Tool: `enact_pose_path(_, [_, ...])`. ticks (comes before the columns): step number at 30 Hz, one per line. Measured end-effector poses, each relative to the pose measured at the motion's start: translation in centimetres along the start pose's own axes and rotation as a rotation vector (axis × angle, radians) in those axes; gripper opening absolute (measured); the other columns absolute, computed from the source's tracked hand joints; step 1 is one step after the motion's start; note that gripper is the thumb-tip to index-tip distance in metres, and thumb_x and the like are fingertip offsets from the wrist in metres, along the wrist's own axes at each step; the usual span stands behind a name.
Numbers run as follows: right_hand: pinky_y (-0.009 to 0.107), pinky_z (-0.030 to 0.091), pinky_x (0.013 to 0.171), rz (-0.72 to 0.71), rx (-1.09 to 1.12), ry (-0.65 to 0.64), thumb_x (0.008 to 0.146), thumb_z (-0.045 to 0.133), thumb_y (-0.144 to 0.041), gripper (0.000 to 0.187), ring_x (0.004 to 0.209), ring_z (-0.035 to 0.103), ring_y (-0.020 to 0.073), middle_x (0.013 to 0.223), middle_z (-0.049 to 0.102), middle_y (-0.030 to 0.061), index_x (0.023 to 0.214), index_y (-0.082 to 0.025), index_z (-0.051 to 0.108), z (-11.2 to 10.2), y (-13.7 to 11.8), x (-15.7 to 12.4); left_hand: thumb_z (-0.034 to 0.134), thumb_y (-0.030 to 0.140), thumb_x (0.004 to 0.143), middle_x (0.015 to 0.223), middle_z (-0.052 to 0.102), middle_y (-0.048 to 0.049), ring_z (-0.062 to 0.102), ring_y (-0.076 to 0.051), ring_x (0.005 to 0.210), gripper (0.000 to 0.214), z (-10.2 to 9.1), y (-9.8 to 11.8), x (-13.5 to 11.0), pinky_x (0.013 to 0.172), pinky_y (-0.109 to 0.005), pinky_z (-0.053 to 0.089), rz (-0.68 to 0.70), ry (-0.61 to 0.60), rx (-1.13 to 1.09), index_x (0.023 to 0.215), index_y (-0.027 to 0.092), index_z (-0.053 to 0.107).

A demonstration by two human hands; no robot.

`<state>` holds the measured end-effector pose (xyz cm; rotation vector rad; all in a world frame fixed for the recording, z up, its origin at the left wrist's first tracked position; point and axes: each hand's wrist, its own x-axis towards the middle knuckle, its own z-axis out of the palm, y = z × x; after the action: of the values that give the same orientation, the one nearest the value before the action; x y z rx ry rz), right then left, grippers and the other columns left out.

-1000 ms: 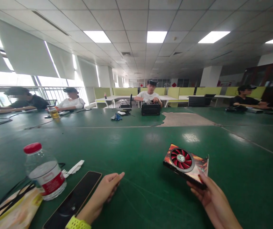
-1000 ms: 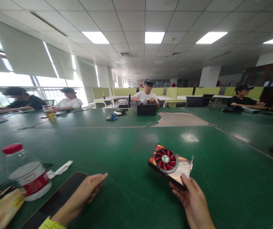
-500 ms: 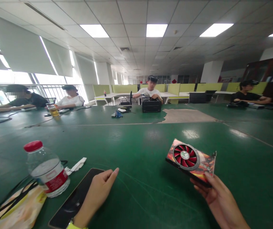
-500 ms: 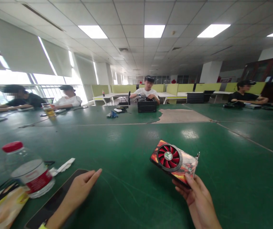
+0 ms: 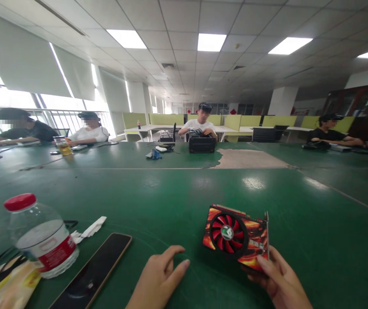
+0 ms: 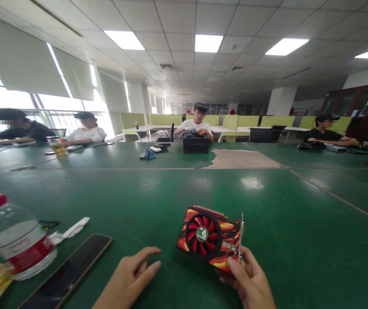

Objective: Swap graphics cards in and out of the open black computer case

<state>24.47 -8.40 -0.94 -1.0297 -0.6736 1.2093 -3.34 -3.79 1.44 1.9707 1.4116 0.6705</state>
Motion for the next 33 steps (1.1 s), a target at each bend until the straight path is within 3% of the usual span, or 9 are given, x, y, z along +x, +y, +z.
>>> enact_pose_path(3, [0.032, 0.055, 0.077, -0.116, -0.140, -0.093, 0.069, 0.076, -0.041, 0.052, 0.088, 0.067, 0.0229, 0.099, 0.072, 0.0075, 0.110, -0.020, 0.051, -0.5, 1.5, 0.3, 0.052, 0.059, 0.078, 0.087, 0.054, -0.0036, 0.045, -0.013, 0.064, 0.067, 1.9, 0.8, 1.0, 0.059, -0.025, 0.038, 0.034, -0.005, -0.250, 0.130, 0.017, 0.045])
enact_pose_path(6, [0.024, 0.053, 0.081, -0.346, -0.394, -0.065, 0.069, 0.074, -0.039, 0.049, 0.093, 0.066, 0.0208, 0.102, 0.070, 0.0059, 0.110, -0.022, 0.053, -1.3, 2.6, 0.5, 0.051, 0.070, 0.072, 0.113, 0.052, -0.0153, 0.052, -0.019, 0.080, 0.093, 3.2, 1.1, 2.4, 0.067, -0.030, 0.045, 0.029, -0.068, -0.506, 0.140, 0.010, 0.030])
enact_pose_path(10, [0.021, 0.055, 0.077, -0.773, -0.858, -0.116, 0.073, 0.071, -0.030, 0.042, 0.089, 0.069, 0.0196, 0.103, 0.070, 0.0050, 0.111, -0.025, 0.055, -1.7, 2.1, 0.6, 0.048, 0.076, 0.071, 0.134, 0.045, -0.0177, 0.052, -0.028, 0.107, 0.092, 3.8, 1.3, 3.4, 0.083, -0.036, 0.045, -0.064, -0.127, -0.765, 0.139, 0.015, 0.034])
enact_pose_path(13, [0.023, 0.053, 0.085, -1.049, -1.017, -0.195, 0.077, 0.065, -0.023, 0.041, 0.101, 0.066, 0.0205, 0.115, 0.066, 0.0084, 0.116, -0.025, 0.051, -1.5, 0.9, 0.7, 0.049, 0.073, 0.074, 0.131, 0.050, -0.0178, 0.057, -0.029, 0.105, 0.086, 3.9, 2.2, 3.1, 0.088, -0.040, 0.044, -0.192, -0.231, -1.069, 0.139, 0.019, 0.033])
enact_pose_path(16, [0.025, 0.051, 0.090, -1.164, -1.099, -0.311, 0.079, 0.061, -0.018, 0.042, 0.110, 0.061, 0.0209, 0.121, 0.062, 0.0106, 0.119, -0.024, 0.049, -1.1, 0.0, 0.7, 0.039, 0.070, 0.081, 0.118, 0.059, -0.0182, 0.061, -0.029, 0.096, 0.075, 3.9, 3.8, 2.5, 0.088, -0.046, 0.045, -0.223, -0.372, -1.368, 0.134, 0.017, 0.039])
enact_pose_path(19, [0.027, 0.050, 0.093, -1.196, -1.194, -0.357, 0.078, 0.060, -0.016, 0.047, 0.116, 0.057, 0.0223, 0.127, 0.056, 0.0129, 0.123, -0.022, 0.047, -0.6, -0.2, 0.5, 0.045, 0.060, 0.085, 0.113, 0.062, -0.0159, 0.062, -0.026, 0.092, 0.060, 3.7, 5.2, 2.0, 0.083, -0.044, 0.048, -0.262, -0.309, -1.439, 0.128, 0.017, 0.045])
enact_pose_path(24, [0.033, 0.047, 0.097, -1.083, -1.193, -0.258, 0.078, 0.059, -0.022, 0.061, 0.125, 0.048, 0.0267, 0.138, 0.043, 0.0169, 0.135, -0.020, 0.036, -0.2, 0.5, -0.2, 0.056, 0.045, 0.084, 0.094, 0.065, -0.0094, 0.060, -0.018, 0.074, 0.043, 3.4, 5.6, 1.8, 0.067, -0.035, 0.051, -0.291, -0.120, -1.353, 0.117, 0.018, 0.050])
enact_pose_path(30, [0.030, 0.053, 0.088, -0.788, -0.875, -0.211, 0.090, 0.045, -0.026, 0.048, 0.110, 0.061, 0.0212, 0.133, 0.051, 0.0131, 0.136, -0.028, 0.033, -1.3, 1.4, 0.0, 0.062, 0.044, 0.081, 0.098, 0.064, -0.0110, 0.061, -0.018, 0.073, 0.049, 2.3, 5.4, 2.1, 0.060, -0.032, 0.052, -0.185, -0.077, -1.269, 0.119, 0.018, 0.048])
enact_pose_path(33, [0.031, 0.052, 0.089, -0.732, -0.861, -0.173, 0.087, 0.054, -0.031, 0.050, 0.111, 0.060, 0.0232, 0.130, 0.056, 0.0105, 0.135, -0.030, 0.039, -1.5, 1.6, 0.0, 0.068, 0.041, 0.077, 0.112, 0.062, -0.0129, 0.062, -0.023, 0.088, 0.057, 2.1, 5.8, 1.8, 0.068, -0.032, 0.052, -0.137, -0.072, -1.200, 0.124, 0.019, 0.046])
